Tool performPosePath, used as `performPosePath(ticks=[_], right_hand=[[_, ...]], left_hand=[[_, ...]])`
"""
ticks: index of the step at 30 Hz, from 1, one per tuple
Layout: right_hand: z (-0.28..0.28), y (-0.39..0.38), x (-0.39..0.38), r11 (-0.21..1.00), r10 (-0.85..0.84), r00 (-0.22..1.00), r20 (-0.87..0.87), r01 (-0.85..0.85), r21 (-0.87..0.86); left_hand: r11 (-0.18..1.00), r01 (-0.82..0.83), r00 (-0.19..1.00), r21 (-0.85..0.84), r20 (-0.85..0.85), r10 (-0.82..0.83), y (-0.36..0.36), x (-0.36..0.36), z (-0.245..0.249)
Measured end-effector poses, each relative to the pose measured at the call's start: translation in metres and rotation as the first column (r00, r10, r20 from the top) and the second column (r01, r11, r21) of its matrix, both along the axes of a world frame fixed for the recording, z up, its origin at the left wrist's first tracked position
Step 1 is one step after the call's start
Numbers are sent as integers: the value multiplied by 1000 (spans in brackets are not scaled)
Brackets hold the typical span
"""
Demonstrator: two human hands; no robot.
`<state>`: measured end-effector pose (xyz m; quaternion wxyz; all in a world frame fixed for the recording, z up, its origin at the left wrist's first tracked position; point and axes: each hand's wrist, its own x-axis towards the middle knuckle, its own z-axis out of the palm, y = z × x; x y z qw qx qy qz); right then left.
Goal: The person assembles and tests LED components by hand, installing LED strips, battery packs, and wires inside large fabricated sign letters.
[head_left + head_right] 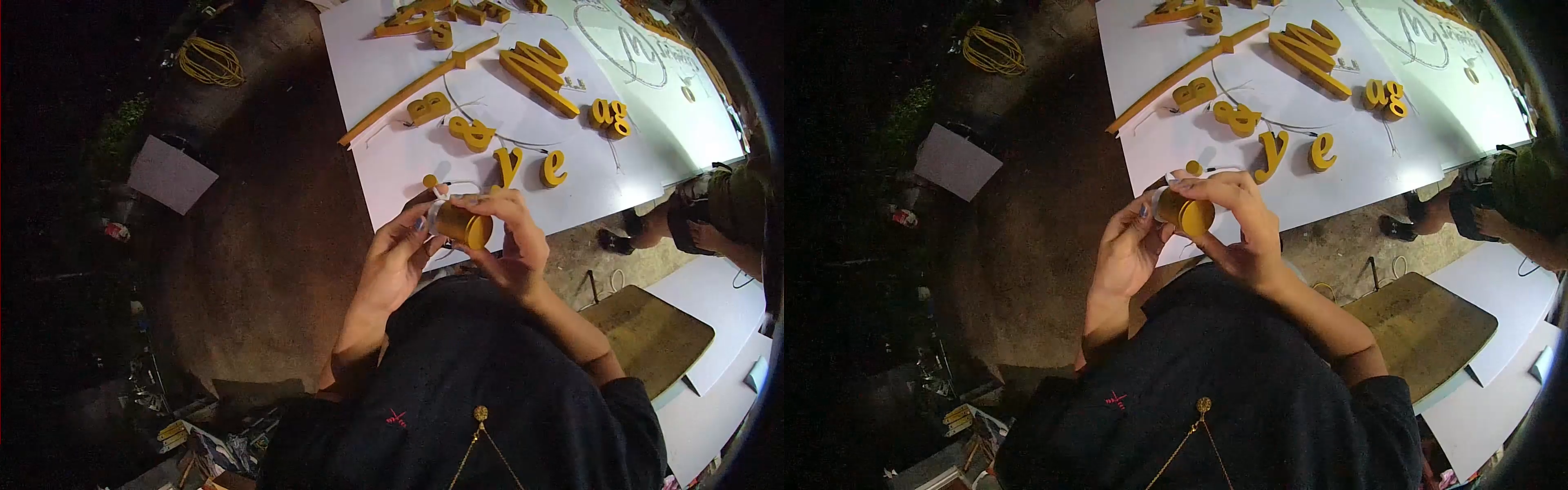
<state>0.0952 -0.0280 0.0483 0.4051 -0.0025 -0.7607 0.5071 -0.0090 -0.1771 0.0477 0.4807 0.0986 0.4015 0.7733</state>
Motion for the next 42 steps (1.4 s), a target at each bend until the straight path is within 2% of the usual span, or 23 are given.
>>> performPosePath(ticks=[3,6,8,10,16,18,20,28,31,33,34,36,37,39,40,42], right_hand=[[3,-2,-1,1000,7,998,-65,-7,-3],[14,-5,3,995,-79,992,-95,85,57],[16,-7,8,996,-68,997,-33,70,48],[22,-8,10,988,-94,995,-12,95,119],[25,-14,6,984,-76,995,-70,86,156],[31,-11,6,967,-99,993,-63,111,229],[34,-15,6,966,-118,991,-61,129,223],[34,-12,10,953,-111,991,-77,128,276],[37,-13,11,956,-141,987,-82,157,248],[39,-14,12,960,-148,987,-55,157,232],[40,-14,13,963,-153,988,-30,156,219],[43,-13,14,972,-128,992,6,124,198],[45,-12,14,980,-100,994,39,91,178],[46,-9,13,984,-83,994,66,72,163],[47,-8,11,987,-64,994,89,50,150],[49,-4,10,994,-21,991,134,7,105]], left_hand=[[999,-32,994,25,-101,35,6,7,14],[999,-51,984,0,-171,51,4,9,20],[999,-49,973,16,-223,52,4,10,24],[998,-48,956,45,-288,58,4,11,27],[998,-59,982,-20,-183,54,-1,9,25],[999,-44,974,6,-223,44,-1,8,25],[998,-37,969,51,-242,48,-1,9,28],[997,-78,950,-7,-305,73,1,14,33],[997,-76,949,13,-305,77,-1,13,27],[998,6,969,64,-247,10,-3,10,26],[998,7,969,62,-245,8,-3,9,27],[998,57,993,16,-104,-55,-3,8,30],[998,59,993,13,-101,-58,-4,5,27],[940,194,957,279,158,-244,-9,-2,15],[941,195,956,277,161,-246,-10,-1,12],[989,124,977,82,162,-136,-11,1,10]])
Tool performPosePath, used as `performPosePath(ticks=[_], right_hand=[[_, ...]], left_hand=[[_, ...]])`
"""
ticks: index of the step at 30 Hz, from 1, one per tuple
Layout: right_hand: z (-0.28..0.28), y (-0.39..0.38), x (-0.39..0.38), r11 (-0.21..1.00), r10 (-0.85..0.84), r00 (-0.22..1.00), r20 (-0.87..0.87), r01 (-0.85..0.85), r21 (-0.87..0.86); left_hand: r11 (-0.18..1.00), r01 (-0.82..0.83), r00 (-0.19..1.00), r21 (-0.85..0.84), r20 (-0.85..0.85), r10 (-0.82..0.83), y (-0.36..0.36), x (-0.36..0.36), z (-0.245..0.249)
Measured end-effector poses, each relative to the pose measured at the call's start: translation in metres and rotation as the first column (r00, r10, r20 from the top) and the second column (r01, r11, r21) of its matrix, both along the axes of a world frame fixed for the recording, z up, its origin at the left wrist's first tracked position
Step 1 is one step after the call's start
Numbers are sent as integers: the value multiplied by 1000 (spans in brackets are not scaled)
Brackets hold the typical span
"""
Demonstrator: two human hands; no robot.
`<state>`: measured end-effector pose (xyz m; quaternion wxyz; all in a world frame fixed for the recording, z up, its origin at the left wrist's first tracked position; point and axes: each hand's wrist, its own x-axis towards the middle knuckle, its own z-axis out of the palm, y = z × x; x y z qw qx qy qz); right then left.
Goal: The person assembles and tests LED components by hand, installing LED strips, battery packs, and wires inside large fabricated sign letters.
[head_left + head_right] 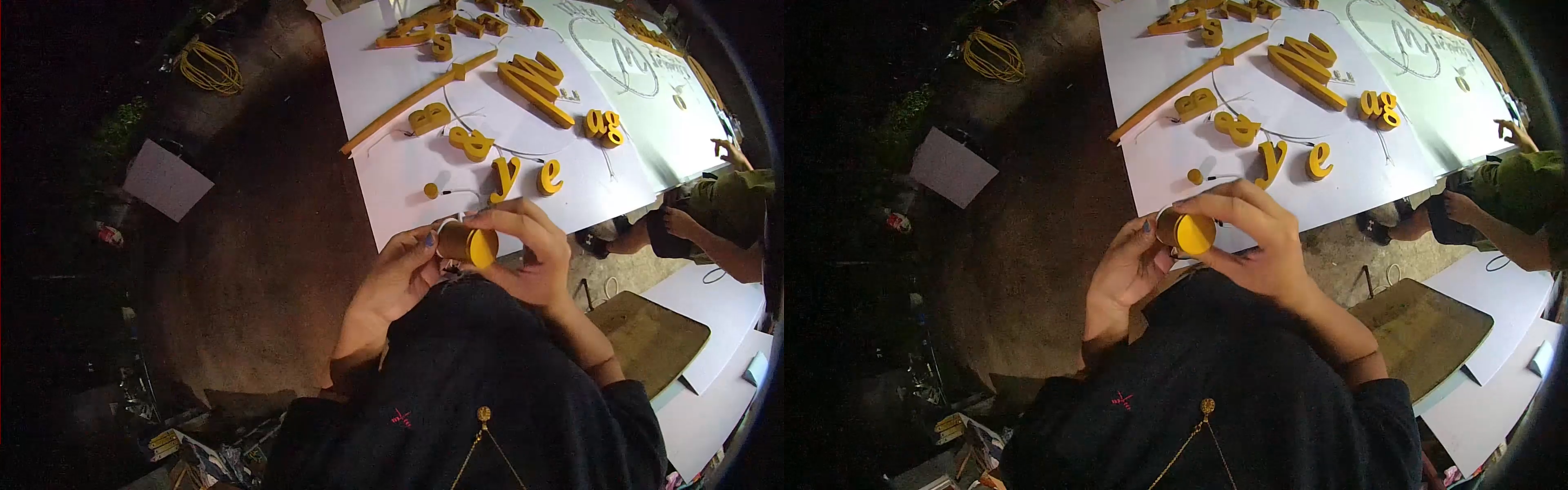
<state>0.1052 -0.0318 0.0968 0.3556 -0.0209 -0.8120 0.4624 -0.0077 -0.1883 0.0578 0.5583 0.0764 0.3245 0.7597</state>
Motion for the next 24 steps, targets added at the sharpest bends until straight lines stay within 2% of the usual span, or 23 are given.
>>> performPosePath(ticks=[1,3,4,6,10,13,15,17,18,19,20,21,22,24], right_hand=[[1,2,-1,998,42,998,40,-40,-46],[1,9,-2,997,75,994,81,-72,-36],[1,11,-3,994,110,987,118,-108,-23],[3,13,-4,994,102,980,173,-93,-57],[4,20,-9,982,188,956,227,-176,-70],[6,23,-13,973,230,943,241,-224,-50],[7,26,-16,969,246,938,245,-244,-38],[8,30,-20,937,348,902,254,-333,-100],[7,30,-22,938,347,903,253,-331,-102],[5,29,-24,873,439,884,162,-377,-308],[3,29,-26,762,507,860,53,-419,-494],[2,28,-27,703,534,846,-4,-446,-554],[2,30,-29,704,531,848,-5,-444,-555],[3,34,-32,762,579,816,11,-536,-363]], left_hand=[[1000,4,1000,-4,3,-4,1,-1,3],[994,108,994,30,27,-109,4,-6,12],[994,110,993,27,30,-111,4,-8,9],[987,157,986,45,58,-159,3,-12,1],[985,171,982,27,77,-173,3,-14,-3],[979,202,966,-2,165,-199,1,-17,-9],[984,170,946,-53,288,-148,3,-14,-10],[980,199,942,-16,280,-186,4,-11,-10],[974,227,936,21,271,-224,4,-10,-10],[973,230,935,19,272,-227,5,-8,-11],[965,232,910,126,322,-261,5,-7,-13],[946,225,880,232,368,-299,5,-7,-14],[946,228,879,231,369,-302,5,-7,-12],[957,264,891,121,349,-290,5,-9,-7]])
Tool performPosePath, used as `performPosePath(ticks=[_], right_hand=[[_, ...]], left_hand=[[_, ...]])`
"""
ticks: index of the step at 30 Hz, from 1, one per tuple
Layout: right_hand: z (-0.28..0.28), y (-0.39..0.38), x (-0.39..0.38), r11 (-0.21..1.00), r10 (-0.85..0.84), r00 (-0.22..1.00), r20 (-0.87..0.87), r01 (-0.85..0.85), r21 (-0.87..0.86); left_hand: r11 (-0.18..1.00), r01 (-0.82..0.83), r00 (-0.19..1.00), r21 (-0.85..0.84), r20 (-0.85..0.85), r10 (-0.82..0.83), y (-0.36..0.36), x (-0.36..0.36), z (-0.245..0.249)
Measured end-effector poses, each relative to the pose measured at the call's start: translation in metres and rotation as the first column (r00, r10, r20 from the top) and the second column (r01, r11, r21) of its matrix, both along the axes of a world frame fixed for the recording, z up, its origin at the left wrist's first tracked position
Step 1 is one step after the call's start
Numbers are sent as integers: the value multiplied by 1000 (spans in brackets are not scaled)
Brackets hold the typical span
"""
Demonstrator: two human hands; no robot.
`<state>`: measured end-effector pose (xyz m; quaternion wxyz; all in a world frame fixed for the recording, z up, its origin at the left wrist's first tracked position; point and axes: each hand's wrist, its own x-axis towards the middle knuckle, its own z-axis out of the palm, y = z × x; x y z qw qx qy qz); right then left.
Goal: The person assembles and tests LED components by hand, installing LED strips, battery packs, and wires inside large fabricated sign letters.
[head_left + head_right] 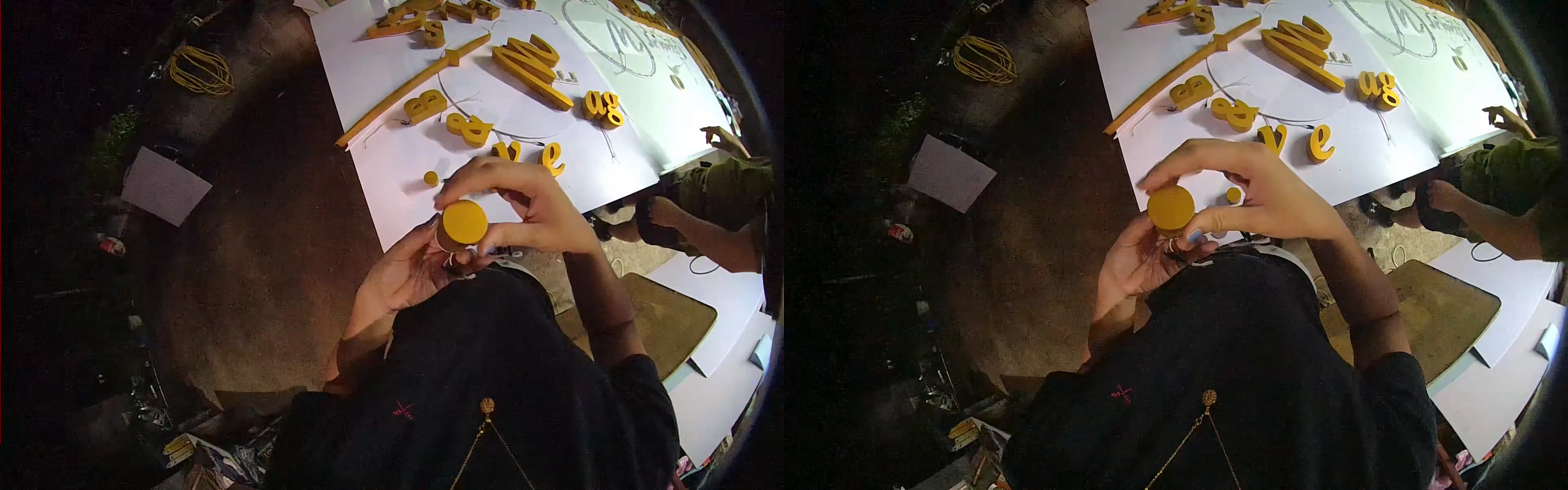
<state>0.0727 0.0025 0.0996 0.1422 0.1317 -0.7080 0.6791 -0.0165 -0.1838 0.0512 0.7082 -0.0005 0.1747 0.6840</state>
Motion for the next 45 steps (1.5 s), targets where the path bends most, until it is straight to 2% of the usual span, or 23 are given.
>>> performPosePath(ticks=[4,6,9,13,15,16,18,19,20,21,22,24,25,26,28,31,36,38,41,43,44,45], right_hand=[[-1,6,-7,997,77,997,-24,-77,-5],[-6,10,-12,990,139,987,-77,-135,50],[-9,11,-15,984,176,977,-119,-177,4],[-9,16,-15,976,218,969,-115,-218,9],[-11,20,-16,965,253,952,-170,-236,113],[-11,16,-14,965,254,952,-169,-237,112],[-9,3,-7,996,10,982,-187,-28,-89],[-10,5,-3,996,4,983,-184,-20,-83],[-9,5,1,996,10,983,-183,-26,-82],[-5,3,7,998,-57,982,-182,61,15],[-1,0,12,983,-124,974,-187,147,110],[5,-9,20,972,-165,980,-115,181,149],[5,-11,22,945,-191,976,-105,212,249],[5,-13,23,906,-219,971,-97,239,348],[1,-20,24,908,-267,960,-90,282,310],[0,-21,25,860,-272,950,-153,312,404],[4,-27,31,752,-377,890,-255,455,476],[3,-29,31,730,-398,876,-272,482,484],[-4,-30,29,687,-412,851,-326,526,502],[-7,-32,28,668,-406,839,-362,543,510],[-6,-37,28,704,-464,831,-307,557,441],[-6,-41,28,732,-516,820,-246,572,370]], left_hand=[[999,-39,998,8,56,39,0,0,3],[994,12,996,111,91,-22,1,-2,4],[979,-15,993,203,118,-10,4,2,1],[976,3,993,219,114,-28,6,3,2],[960,23,998,280,55,-40,8,1,1],[960,22,998,279,56,-39,4,0,0],[990,-140,971,9,-193,139,-8,-2,0],[990,-144,971,10,-193,143,-6,-4,-1],[973,-135,940,188,-285,186,-3,-7,0],[928,-107,899,356,-364,243,-1,-8,2],[928,-114,898,354,-363,248,-1,-8,4],[912,-98,864,398,-421,276,-2,-8,7],[909,-27,816,416,-517,260,-1,-12,6],[910,-23,817,415,-516,256,0,-10,7],[917,-100,774,386,-549,316,2,-3,10],[949,-128,800,287,-536,270,-3,3,16],[957,-77,806,281,-547,226,-2,-3,7],[957,-50,794,286,-570,212,0,-3,11],[934,-103,740,341,-602,301,2,-2,9],[965,-99,745,243,-625,234,0,-5,11],[965,-99,745,242,-625,233,0,-3,11],[967,-100,821,233,-530,212,0,0,13]])
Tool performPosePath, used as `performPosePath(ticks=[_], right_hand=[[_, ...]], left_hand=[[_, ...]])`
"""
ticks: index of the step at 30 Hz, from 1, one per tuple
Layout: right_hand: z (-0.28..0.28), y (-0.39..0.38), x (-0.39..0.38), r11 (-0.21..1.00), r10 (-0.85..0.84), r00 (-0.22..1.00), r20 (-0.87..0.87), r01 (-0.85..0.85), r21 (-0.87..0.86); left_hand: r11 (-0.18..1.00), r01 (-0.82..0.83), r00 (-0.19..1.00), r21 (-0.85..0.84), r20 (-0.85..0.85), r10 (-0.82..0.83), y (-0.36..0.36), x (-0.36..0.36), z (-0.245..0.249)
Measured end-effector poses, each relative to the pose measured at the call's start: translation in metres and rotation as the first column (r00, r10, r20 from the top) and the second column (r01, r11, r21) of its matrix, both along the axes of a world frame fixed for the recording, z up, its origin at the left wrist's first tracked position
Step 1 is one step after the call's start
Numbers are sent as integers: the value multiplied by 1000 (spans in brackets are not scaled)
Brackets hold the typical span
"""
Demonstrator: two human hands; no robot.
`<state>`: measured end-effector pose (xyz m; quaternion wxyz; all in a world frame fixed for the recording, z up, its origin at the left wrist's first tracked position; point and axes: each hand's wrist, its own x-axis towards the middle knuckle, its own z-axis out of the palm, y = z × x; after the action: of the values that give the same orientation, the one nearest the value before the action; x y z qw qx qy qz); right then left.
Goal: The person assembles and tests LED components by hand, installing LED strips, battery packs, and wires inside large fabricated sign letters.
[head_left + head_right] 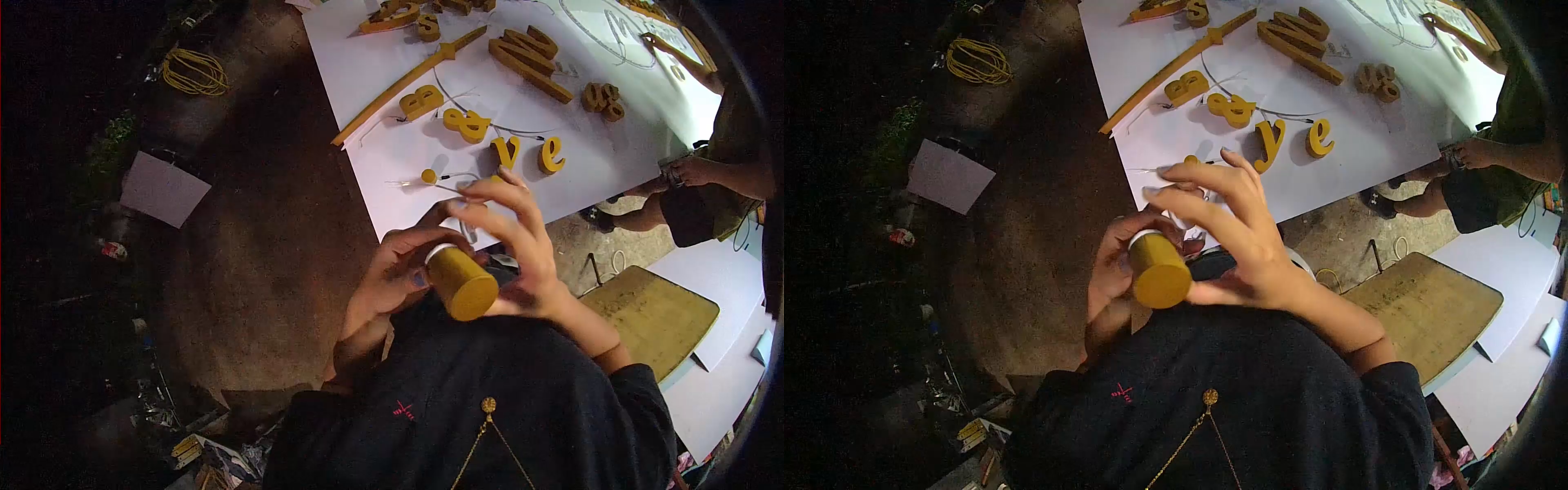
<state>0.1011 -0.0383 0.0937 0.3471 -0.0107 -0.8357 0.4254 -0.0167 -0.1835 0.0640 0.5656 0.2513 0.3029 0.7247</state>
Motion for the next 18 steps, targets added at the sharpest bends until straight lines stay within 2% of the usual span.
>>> performPosePath(ticks=[1,4,5,6,7,9,10,13,18], right_hand=[[0,-2,0,1000,2,1000,0,-2,-1],[0,-8,2,990,-137,972,-193,127,-59],[0,-9,4,990,-139,972,-191,130,-60],[0,-9,6,991,-130,973,-193,136,16],[0,-9,8,986,-120,974,-193,140,92],[-3,-11,8,983,-128,975,-181,149,106],[-4,-12,8,985,-127,976,-178,145,90],[-5,-12,6,988,-118,977,-177,133,72],[-2,-10,5,994,-94,988,-120,99,38]], left_hand=[[1000,27,992,4,120,-27,0,2,0],[998,-28,998,52,66,24,6,4,-6],[995,-57,997,76,46,54,8,5,-3],[1000,-18,999,-21,-51,16,5,-1,9],[1000,-15,999,-21,-50,14,6,-2,5],[994,-70,971,86,-221,88,10,-3,-7],[988,-111,968,110,-215,133,12,-1,-9],[993,-114,962,31,-245,118,9,-3,-3],[994,-101,963,50,-246,110,9,-6,-9]])
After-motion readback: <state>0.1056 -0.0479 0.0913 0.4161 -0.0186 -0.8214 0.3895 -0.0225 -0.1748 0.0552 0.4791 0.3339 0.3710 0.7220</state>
